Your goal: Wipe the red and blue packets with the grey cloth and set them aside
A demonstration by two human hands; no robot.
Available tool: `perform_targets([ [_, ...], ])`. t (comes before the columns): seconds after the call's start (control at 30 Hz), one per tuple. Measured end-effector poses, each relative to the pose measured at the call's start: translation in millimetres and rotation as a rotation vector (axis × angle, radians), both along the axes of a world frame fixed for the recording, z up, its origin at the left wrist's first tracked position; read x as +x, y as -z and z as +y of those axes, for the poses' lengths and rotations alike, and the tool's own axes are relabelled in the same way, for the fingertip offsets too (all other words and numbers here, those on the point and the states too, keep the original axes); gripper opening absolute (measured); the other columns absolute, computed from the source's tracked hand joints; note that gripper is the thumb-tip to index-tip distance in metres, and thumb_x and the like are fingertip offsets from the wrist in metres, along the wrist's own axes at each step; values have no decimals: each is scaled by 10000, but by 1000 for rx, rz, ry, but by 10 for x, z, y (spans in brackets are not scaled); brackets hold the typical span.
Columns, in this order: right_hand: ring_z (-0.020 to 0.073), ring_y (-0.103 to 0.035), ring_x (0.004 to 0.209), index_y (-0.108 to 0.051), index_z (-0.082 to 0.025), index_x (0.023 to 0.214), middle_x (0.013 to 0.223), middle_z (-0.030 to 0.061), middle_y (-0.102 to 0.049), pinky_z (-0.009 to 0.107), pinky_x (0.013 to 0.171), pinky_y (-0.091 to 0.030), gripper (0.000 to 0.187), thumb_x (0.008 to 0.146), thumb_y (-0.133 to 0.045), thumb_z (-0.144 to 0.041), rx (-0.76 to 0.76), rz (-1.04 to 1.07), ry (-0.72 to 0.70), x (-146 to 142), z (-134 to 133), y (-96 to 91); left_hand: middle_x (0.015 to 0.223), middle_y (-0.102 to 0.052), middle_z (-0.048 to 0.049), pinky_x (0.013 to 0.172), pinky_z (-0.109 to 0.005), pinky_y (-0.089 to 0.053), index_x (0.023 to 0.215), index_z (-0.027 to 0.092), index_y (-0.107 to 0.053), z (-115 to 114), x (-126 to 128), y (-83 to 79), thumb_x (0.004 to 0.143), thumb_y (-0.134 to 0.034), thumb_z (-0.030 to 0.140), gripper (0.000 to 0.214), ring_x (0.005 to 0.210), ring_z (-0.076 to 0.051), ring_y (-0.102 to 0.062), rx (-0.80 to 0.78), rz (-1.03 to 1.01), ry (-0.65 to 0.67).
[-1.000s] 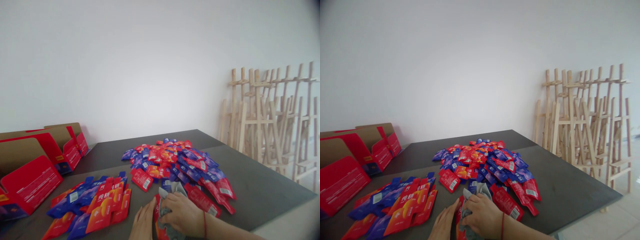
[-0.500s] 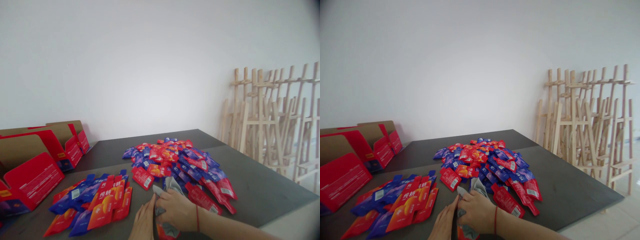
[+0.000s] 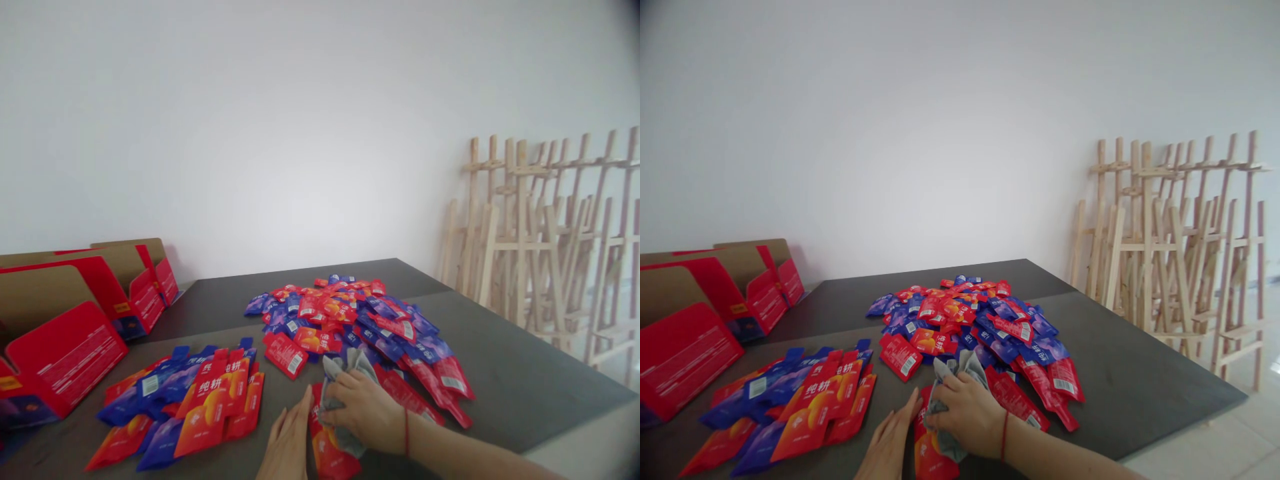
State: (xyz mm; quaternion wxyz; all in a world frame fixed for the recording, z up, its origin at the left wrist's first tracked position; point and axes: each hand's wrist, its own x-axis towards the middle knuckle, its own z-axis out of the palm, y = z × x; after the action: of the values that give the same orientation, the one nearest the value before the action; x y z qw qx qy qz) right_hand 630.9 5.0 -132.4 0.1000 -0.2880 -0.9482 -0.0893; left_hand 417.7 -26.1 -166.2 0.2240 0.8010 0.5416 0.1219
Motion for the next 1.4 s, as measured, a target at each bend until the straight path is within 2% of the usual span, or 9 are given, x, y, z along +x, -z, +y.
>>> perform_targets([
  [0.13, 266, -538, 1035, -659, -272, 1183, 1113, 72, -619, 367, 771, -365, 247, 951, -580, -297, 14, -56, 117, -141, 159, -6, 1601, -303, -221, 1223, -588, -218, 1556, 140, -231, -3, 0, 11, 553, -873, 233, 1195, 1472, -325, -345, 15, -22, 7],
  [0.37, 228, -521, 993, -625, -341, 1207, 1155, 29, -610, 355, 729, -320, 231, 995, -535, -338, 53, -40, -219, 69, -70, -79, 1586, -341, -230, 1205, -612, -245, 1569, 136, -180, 53, -77, 192, 607, -792, 215, 1143, 1456, -326, -373, 68, -51, 30],
  [0.5, 224, -521, 973, -647, -339, 1167, 1131, 30, -611, 357, 711, -303, 201, 1008, -523, -342, 59, -38, -169, 84, -118, -125, 1587, -336, -224, 1177, -655, -271, 1577, 198, -149, 52, -101, 256, 611, -823, 254, 1179, 1446, -348, -387, 121, -80, 65],
  [0.67, 245, -522, 945, -705, -265, 1040, 1002, 56, -615, 362, 698, -307, 145, 959, -596, -317, 85, -77, -90, -196, 26, -142, 1582, -361, -215, 1192, -626, -274, 1577, 197, -161, 31, -80, 184, 572, -859, 226, 1224, 1444, -362, -387, 100, -54, 35],
  [0.8, 245, -520, 960, -717, -260, 1013, 1027, 53, -615, 369, 702, -313, 163, 974, -571, -319, 110, -88, -174, -274, 53, -130, 1562, -403, -217, 1186, -632, -277, 1584, 189, -85, 54, -87, 214, 583, -838, 238, 1253, 1431, -369, -406, 105, -65, 43],
  [1.0, 209, -523, 964, -664, -338, 1138, 1080, 13, -618, 344, 715, -301, 191, 988, -548, -317, 45, -32, -319, 40, -103, -126, 1588, -357, -211, 1210, -577, -239, 1577, 110, -98, 83, -106, 283, 686, -677, 213, 1068, 1461, -307, -366, 80, -35, 54],
  [1.17, 205, -512, 977, -652, -352, 1154, 1141, 4, -612, 352, 725, -299, 188, 1000, -544, -351, 8, 3, -236, 162, -81, -126, 1605, -328, -190, 1218, -551, -226, 1574, 102, -89, 65, -91, 230, 671, -571, 113, 1024, 1471, -248, -350, 73, -29, 59],
  [1.3, 234, -511, 964, -678, -325, 1108, 1052, 29, -617, 368, 709, -302, 168, 960, -599, -336, 46, -51, -114, -25, 64, -113, 1596, -344, -198, 1209, -570, -226, 1578, 136, -115, 59, -63, 171, 596, -671, 143, 1128, 1464, -292, -359, 42, -16, 43],
  [1.4, 247, -514, 949, -707, -286, 1035, 991, 46, -612, 376, 699, -310, 134, 937, -620, -315, 65, -91, -124, -178, 125, -130, 1581, -375, -201, 1219, -546, -219, 1575, 121, -126, 64, -39, 137, 577, -712, 169, 1159, 1458, -308, -370, 11, 7, 19],
])
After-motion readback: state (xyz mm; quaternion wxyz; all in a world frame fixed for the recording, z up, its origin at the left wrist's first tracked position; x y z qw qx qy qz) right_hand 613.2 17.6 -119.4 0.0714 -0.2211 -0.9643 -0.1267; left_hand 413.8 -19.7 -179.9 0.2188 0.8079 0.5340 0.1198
